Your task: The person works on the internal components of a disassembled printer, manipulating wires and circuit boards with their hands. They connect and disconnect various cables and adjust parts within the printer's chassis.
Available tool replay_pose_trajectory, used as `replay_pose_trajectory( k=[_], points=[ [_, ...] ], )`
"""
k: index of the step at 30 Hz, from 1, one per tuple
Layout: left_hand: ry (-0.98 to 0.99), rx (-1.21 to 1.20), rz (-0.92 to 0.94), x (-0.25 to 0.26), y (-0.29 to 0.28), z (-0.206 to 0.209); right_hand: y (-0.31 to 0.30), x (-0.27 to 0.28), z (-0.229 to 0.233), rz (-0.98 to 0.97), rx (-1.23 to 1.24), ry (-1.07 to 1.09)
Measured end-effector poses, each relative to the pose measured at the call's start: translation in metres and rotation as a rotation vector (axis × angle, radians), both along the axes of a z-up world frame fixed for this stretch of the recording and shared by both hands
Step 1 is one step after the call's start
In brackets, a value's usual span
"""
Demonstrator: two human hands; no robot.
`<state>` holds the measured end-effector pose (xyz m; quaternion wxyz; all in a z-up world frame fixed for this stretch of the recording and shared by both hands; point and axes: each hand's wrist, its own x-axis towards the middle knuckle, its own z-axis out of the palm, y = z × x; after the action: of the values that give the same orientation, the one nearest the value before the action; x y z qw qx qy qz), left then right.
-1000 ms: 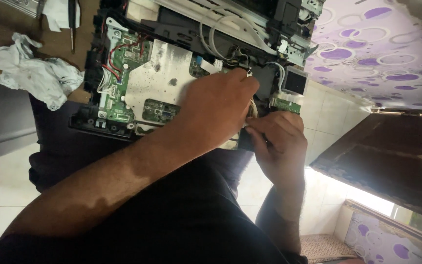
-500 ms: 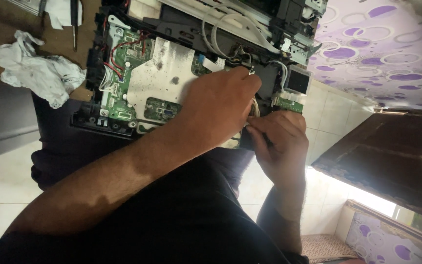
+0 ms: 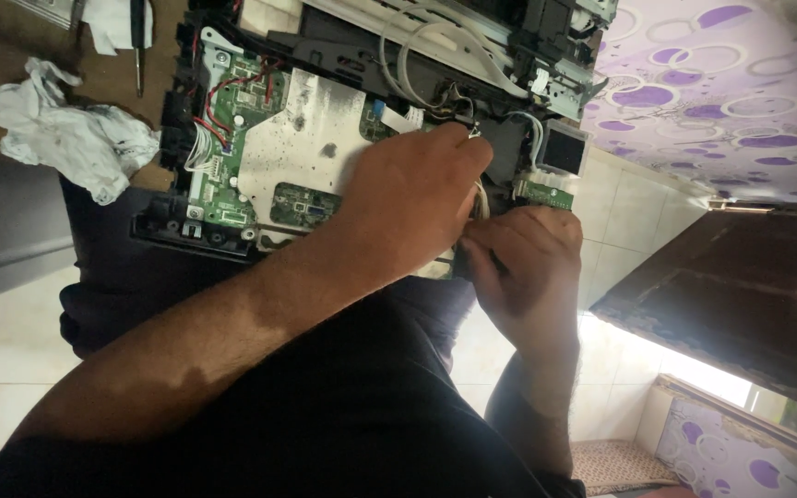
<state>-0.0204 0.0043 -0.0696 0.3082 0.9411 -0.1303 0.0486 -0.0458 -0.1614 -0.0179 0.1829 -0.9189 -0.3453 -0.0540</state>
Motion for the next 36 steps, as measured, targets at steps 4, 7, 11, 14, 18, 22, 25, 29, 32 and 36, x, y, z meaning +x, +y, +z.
replay_pose_trajectory(
  k=[4, 7, 11, 14, 18, 22, 25, 29, 32, 36],
  points=[
    [0.026, -0.021, -0.006, 0.000, 0.001, 0.001, 0.001, -0.001, -0.002, -0.057, -0.010, 0.025],
    [0.020, 0.004, -0.007, 0.001, 0.001, 0.003, -0.001, -0.001, -0.005, -0.065, -0.023, 0.026],
    [0.106, 0.025, -0.037, 0.002, 0.004, 0.010, -0.003, 0.002, -0.008, -0.027, -0.062, -0.049],
    [0.054, -0.001, -0.029, 0.002, 0.001, 0.001, -0.002, 0.005, -0.004, 0.033, -0.060, -0.074],
    [-0.039, -0.033, -0.014, -0.001, 0.003, 0.001, -0.001, 0.007, -0.001, 0.046, -0.116, -0.077],
    [-0.046, -0.030, -0.029, -0.003, 0.004, 0.004, -0.003, 0.001, -0.006, -0.001, -0.145, -0.118],
    [-0.037, -0.078, -0.048, -0.007, 0.010, 0.017, -0.002, 0.000, -0.014, -0.029, 0.079, -0.138],
    [-0.041, -0.113, -0.131, -0.016, 0.013, 0.024, -0.004, 0.000, -0.017, -0.127, 0.231, -0.133],
    [-0.094, -0.165, -0.160, -0.021, 0.017, 0.028, -0.002, 0.007, -0.011, -0.044, 0.263, -0.092],
    [-0.116, -0.202, -0.202, -0.022, 0.021, 0.022, -0.008, 0.003, -0.018, -0.073, 0.206, -0.115]
  ],
)
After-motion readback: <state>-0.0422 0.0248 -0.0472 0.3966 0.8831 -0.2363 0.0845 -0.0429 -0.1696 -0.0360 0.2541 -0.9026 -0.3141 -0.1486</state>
